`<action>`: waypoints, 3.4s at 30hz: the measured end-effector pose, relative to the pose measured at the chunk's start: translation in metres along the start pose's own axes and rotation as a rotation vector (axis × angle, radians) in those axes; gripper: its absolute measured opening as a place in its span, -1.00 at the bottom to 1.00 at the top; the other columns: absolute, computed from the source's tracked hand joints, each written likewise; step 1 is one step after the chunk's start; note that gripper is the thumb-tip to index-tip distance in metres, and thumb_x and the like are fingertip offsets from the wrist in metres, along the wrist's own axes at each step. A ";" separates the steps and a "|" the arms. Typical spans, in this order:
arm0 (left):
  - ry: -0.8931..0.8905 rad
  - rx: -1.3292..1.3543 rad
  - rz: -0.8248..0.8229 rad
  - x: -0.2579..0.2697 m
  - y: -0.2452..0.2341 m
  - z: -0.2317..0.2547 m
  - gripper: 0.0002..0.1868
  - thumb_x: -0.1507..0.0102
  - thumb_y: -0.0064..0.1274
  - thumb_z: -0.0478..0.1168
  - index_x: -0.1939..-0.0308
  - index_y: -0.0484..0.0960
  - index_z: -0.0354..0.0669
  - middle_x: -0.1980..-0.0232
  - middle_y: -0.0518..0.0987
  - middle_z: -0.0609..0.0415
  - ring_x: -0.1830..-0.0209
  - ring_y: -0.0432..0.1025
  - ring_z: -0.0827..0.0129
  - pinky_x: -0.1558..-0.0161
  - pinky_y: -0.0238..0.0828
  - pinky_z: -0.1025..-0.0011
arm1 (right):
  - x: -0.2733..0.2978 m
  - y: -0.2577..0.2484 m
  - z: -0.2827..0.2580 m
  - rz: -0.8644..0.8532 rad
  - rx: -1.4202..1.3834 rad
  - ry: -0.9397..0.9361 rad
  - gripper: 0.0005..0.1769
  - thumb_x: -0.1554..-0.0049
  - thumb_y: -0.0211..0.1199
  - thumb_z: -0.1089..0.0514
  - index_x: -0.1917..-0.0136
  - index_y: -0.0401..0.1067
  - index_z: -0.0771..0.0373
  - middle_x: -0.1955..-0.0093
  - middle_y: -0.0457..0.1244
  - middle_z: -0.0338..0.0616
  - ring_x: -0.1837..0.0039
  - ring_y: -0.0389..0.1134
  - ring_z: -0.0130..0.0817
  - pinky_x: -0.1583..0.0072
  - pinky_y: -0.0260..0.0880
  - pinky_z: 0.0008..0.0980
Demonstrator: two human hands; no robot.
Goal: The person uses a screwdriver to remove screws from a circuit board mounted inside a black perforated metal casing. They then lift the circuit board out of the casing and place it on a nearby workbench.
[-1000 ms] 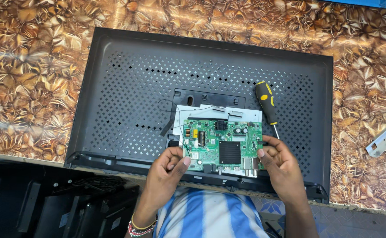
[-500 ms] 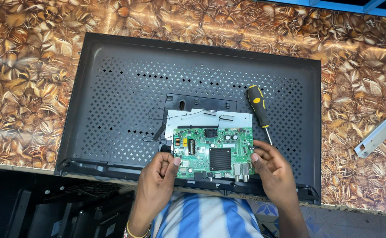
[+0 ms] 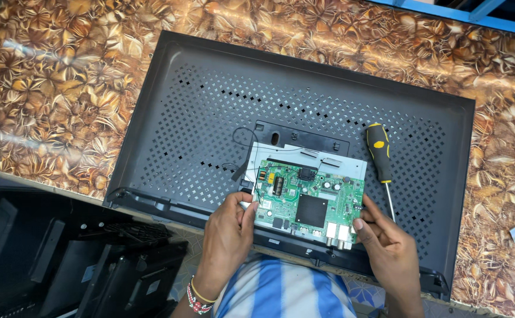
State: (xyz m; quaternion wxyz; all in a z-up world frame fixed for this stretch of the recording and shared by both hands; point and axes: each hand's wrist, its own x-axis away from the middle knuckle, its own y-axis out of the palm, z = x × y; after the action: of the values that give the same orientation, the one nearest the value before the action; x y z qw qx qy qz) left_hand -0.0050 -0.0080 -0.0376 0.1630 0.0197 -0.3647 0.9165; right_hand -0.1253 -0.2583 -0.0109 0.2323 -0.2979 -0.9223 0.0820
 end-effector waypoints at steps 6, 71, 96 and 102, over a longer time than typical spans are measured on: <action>-0.034 0.066 -0.042 0.000 -0.008 0.009 -0.76 -0.41 -0.07 -0.01 0.03 0.52 -0.05 0.65 0.22 0.28 0.63 0.21 0.35 0.36 0.22 0.26 | 0.004 0.004 -0.010 0.037 0.015 0.066 -0.24 -0.11 0.23 0.07 -0.58 0.31 0.21 -0.08 0.35 -0.04 0.03 0.32 -0.27 -0.06 0.61 -0.20; 0.067 -0.078 0.157 -0.014 -0.019 -0.007 -0.79 -0.32 0.18 -0.02 0.26 0.63 -0.03 0.65 0.20 0.25 0.64 0.20 0.32 0.43 0.22 0.21 | 0.012 0.009 -0.013 0.153 0.525 -0.468 -0.56 -0.30 0.12 0.01 -0.27 0.54 0.34 -0.41 0.31 0.08 -0.47 0.31 -0.04 -0.38 0.39 -0.03; -0.226 1.760 -0.825 0.005 -0.006 0.035 -0.39 -0.43 -0.23 -0.15 -0.49 0.17 -0.47 -0.49 0.26 -0.46 -0.54 0.17 -0.21 -0.49 0.15 0.07 | -0.008 -0.040 0.020 -0.133 -0.755 -0.340 -0.67 -0.43 0.05 0.01 0.15 0.33 0.17 0.26 0.17 -0.21 0.24 0.17 -0.41 0.13 0.20 -0.43; -0.289 1.715 -0.832 0.006 -0.002 0.043 -0.38 -0.36 -0.18 -0.25 -0.48 0.21 -0.49 -0.47 0.30 -0.45 -0.51 0.22 -0.19 -0.45 0.22 0.14 | 0.022 -0.011 0.028 -0.095 -0.607 -0.467 -0.66 -0.31 0.22 0.07 0.03 0.46 0.46 0.05 0.38 0.36 0.15 0.53 0.10 0.10 0.73 -0.18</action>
State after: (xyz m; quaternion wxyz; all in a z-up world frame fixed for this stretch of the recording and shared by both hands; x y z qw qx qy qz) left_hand -0.0135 -0.0335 -0.0037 0.3584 0.3725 0.4486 0.7290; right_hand -0.1604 -0.2548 -0.0236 -0.0792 -0.2836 -0.9454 -0.1399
